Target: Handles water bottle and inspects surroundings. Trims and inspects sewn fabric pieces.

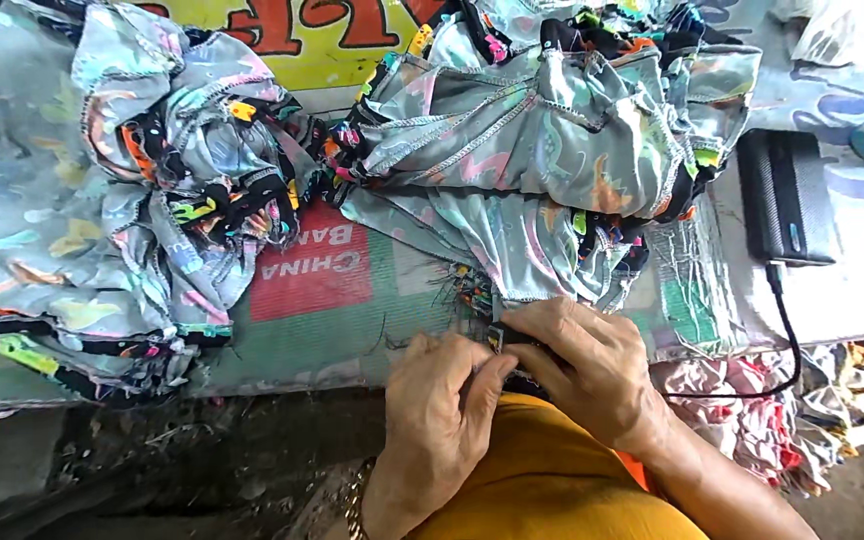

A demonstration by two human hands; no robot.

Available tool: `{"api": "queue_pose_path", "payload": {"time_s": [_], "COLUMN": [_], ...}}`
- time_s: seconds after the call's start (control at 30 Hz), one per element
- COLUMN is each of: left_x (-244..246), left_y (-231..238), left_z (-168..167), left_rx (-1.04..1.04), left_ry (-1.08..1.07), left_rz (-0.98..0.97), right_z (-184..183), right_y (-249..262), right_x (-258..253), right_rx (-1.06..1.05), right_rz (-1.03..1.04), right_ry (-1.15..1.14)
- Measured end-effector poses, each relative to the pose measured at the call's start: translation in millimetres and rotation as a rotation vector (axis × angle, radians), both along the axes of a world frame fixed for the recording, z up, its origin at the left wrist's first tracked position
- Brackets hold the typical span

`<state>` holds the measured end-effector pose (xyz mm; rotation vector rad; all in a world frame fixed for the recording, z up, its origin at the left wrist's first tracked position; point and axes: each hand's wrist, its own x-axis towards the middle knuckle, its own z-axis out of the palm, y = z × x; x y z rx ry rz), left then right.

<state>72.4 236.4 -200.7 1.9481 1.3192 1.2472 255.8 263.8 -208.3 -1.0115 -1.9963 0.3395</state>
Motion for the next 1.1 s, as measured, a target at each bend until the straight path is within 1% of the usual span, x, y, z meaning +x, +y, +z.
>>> {"api": "queue_pose_path", "payload": {"time_s": [0.13,0.27,0.37,0.43,0.47,0.5,0.53,0.57,0.6,0.63,0.67,0.73,0.77,0.8,0.87,0.93,1.0,1.03,1.07,1.1], "left_x": [4,7,-2,-32,-52,-71,-85,-92,-93,-89,-79,-50,-34,-19,4,17,23,23,22,21], "left_y": [0,0,-6,-13,-17,-21,-24,-25,-25,-23,-21,-13,-9,-4,7,17,25,28,30,32], "left_z": [-3,-2,2,12,19,25,32,38,41,43,42,33,28,23,14,9,7,7,7,9], "left_rx": [0.071,0.065,0.053,-0.004,-0.050,-0.081,-0.103,-0.111,-0.097,-0.069,-0.034,0.014,0.027,0.039,0.069,0.121,0.167,0.183,0.184,0.159], "left_ry": [0.015,0.028,0.048,0.169,0.295,0.472,0.635,0.735,0.758,0.695,0.584,0.407,0.375,0.369,0.385,0.397,0.378,0.334,0.237,0.081], "left_rz": [-0.015,-0.029,-0.075,-0.149,-0.170,-0.152,-0.097,-0.018,0.061,0.114,0.137,0.134,0.120,0.105,0.086,0.085,0.093,0.087,0.075,0.050], "right_z": [0,-2,4,18,24,28,30,31,31,30,27,20,17,15,16,20,25,27,29,29], "right_y": [1,2,-4,-13,-17,-19,-19,-16,-13,-10,-6,0,2,3,3,1,-2,-4,-5,-5], "right_x": [2,0,3,15,22,30,36,40,40,38,34,23,19,18,21,27,33,36,37,38], "right_rx": [-0.020,-0.004,-0.010,-0.042,-0.072,-0.116,-0.176,-0.234,-0.260,-0.250,-0.222,-0.158,-0.133,-0.124,-0.150,-0.159,-0.108,-0.083,-0.067,-0.058], "right_rz": [0.025,0.034,0.038,0.121,0.205,0.300,0.383,0.427,0.403,0.317,0.210,0.040,-0.003,-0.023,-0.017,-0.009,0.010,0.027,0.040,0.045], "right_ry": [-0.004,-0.021,-0.097,-0.189,-0.197,-0.156,-0.065,0.038,0.091,0.080,0.017,-0.171,-0.228,-0.240,-0.173,-0.086,-0.033,-0.015,0.002,0.013]}}
